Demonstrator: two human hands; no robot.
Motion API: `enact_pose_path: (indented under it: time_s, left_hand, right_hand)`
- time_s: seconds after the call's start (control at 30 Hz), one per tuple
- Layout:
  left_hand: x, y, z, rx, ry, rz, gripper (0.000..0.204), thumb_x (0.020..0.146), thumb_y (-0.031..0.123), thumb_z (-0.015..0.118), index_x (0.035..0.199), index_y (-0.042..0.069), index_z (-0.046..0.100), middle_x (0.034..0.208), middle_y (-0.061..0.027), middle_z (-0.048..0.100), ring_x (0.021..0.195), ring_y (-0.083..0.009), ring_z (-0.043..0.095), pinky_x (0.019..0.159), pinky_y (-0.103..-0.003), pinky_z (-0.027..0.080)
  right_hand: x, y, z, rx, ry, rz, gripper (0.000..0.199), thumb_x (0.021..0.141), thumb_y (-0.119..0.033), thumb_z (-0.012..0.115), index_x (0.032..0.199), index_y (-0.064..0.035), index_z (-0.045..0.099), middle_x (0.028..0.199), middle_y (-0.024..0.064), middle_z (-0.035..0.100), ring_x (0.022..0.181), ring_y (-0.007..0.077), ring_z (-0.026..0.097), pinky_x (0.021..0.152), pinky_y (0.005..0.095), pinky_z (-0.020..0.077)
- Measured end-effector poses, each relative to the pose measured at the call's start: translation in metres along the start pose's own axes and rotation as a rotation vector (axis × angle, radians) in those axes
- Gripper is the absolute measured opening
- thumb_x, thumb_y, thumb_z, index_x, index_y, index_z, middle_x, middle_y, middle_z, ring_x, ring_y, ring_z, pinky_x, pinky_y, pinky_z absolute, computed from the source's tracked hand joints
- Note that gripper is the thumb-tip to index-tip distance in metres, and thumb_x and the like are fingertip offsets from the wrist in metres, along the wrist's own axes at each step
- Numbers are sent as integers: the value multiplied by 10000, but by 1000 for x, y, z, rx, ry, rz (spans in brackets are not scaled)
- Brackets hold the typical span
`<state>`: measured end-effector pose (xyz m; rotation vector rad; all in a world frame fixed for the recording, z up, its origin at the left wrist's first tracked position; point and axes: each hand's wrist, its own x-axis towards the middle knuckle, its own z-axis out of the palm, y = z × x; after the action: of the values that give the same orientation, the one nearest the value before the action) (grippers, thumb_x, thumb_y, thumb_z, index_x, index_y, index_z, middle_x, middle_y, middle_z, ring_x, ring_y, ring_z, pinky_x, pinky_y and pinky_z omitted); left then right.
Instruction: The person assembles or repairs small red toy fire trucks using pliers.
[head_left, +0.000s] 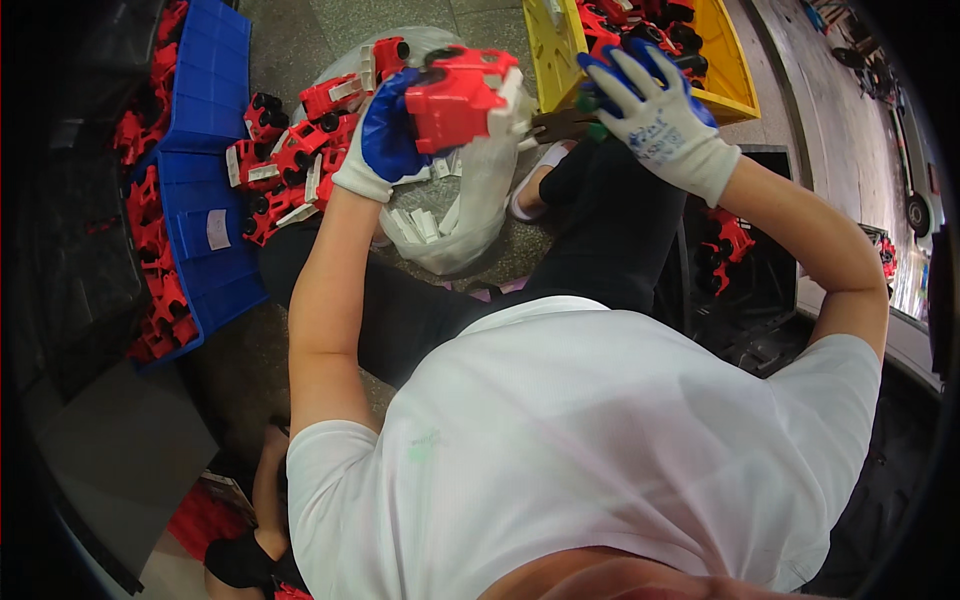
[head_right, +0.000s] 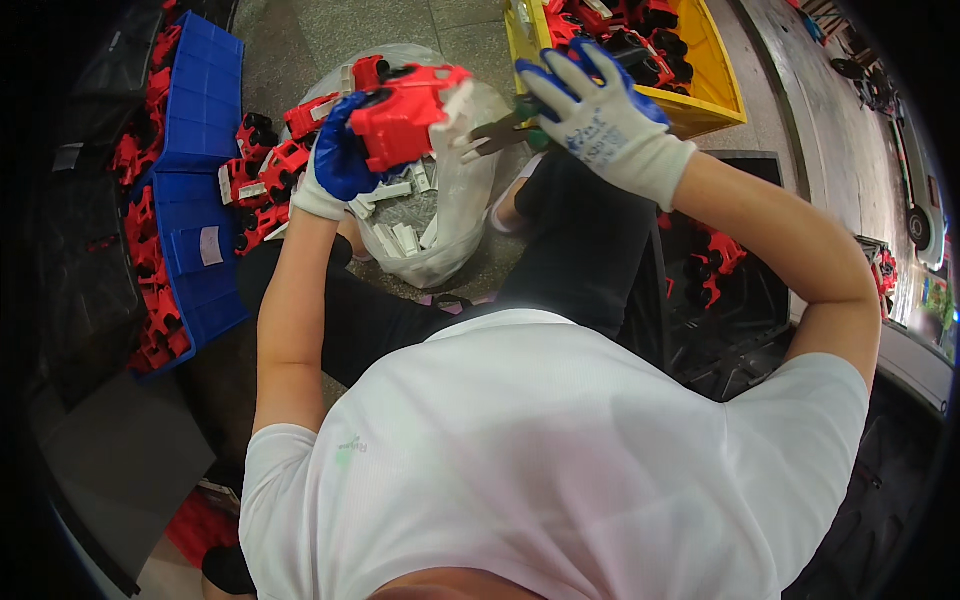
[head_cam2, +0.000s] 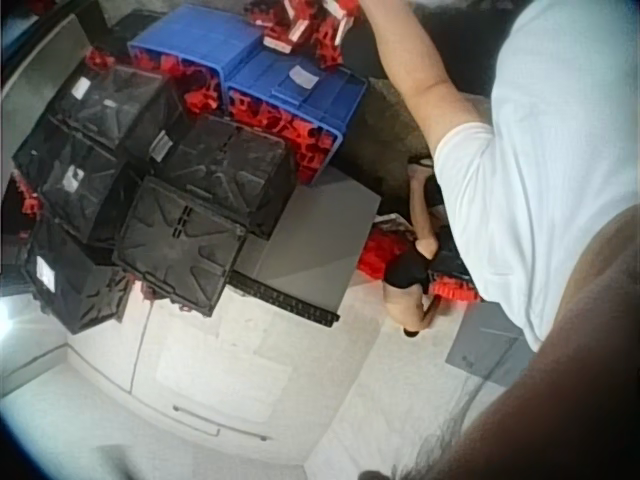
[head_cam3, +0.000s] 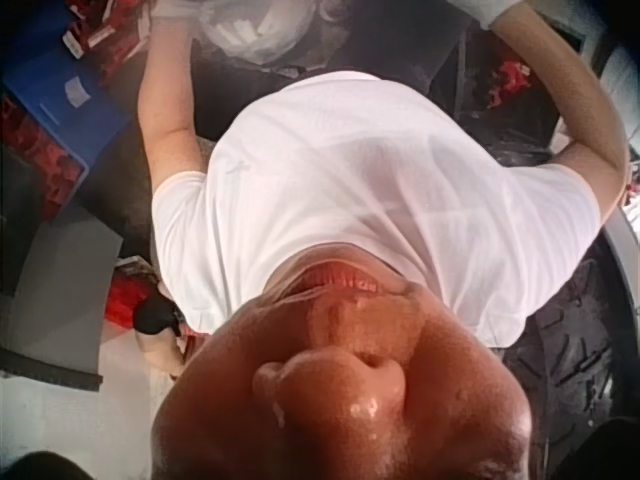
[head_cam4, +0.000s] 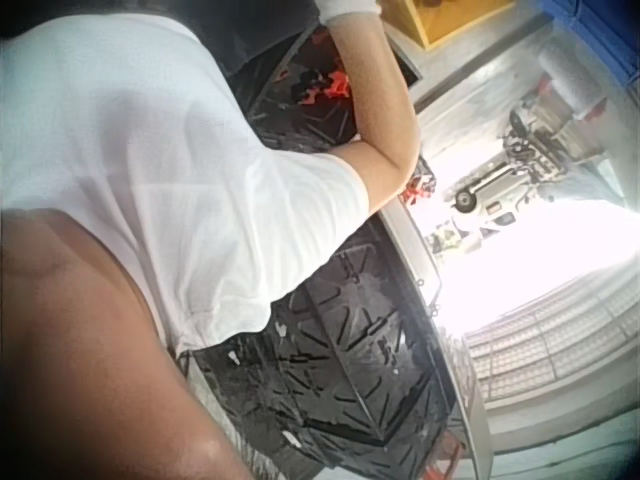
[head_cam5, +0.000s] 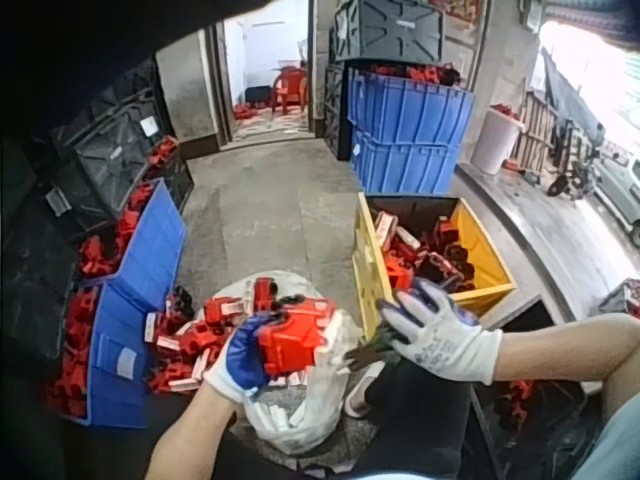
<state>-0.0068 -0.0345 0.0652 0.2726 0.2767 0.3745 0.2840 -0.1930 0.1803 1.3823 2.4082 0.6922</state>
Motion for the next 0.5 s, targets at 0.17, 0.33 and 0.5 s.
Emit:
enact_pose_path:
  time_s: [0.17, 0.33, 0.5]
  left_hand:
    - [-5, 2, 17, 252, 59, 415, 476, 938, 374, 503, 1329, 105, 475, 1332, -97, 521, 1228, -279, 503, 1025, -464, 405]
    - [-12, -2, 29, 423, -22, 499, 596, 954, 217, 477, 1482, 96, 228, 1385, -103, 463, 1264, -246, 473, 1082, -434, 349]
    - [-7, -6, 26, 507, -68, 478, 640, 919, 175, 517, 1482, 88, 225, 1362, -106, 479, 1256, -236, 478, 1086, -406, 345]
  right_hand:
    - [-23, 9, -6, 935, -293, 316, 532, 804, -357, 662, 1270, -127, 550, 1356, 156, 449, 1236, 322, 443, 1058, 452, 319]
    - [-12, 9, -15, 1442, -676, 352, 560, 814, -298, 699, 1295, -84, 510, 1236, 124, 544, 1123, 252, 515, 971, 328, 394]
    - [-12, 7, 3, 1411, -685, 237, 649, 793, -465, 676, 1297, -90, 516, 1249, 178, 538, 1158, 325, 518, 1009, 385, 396]
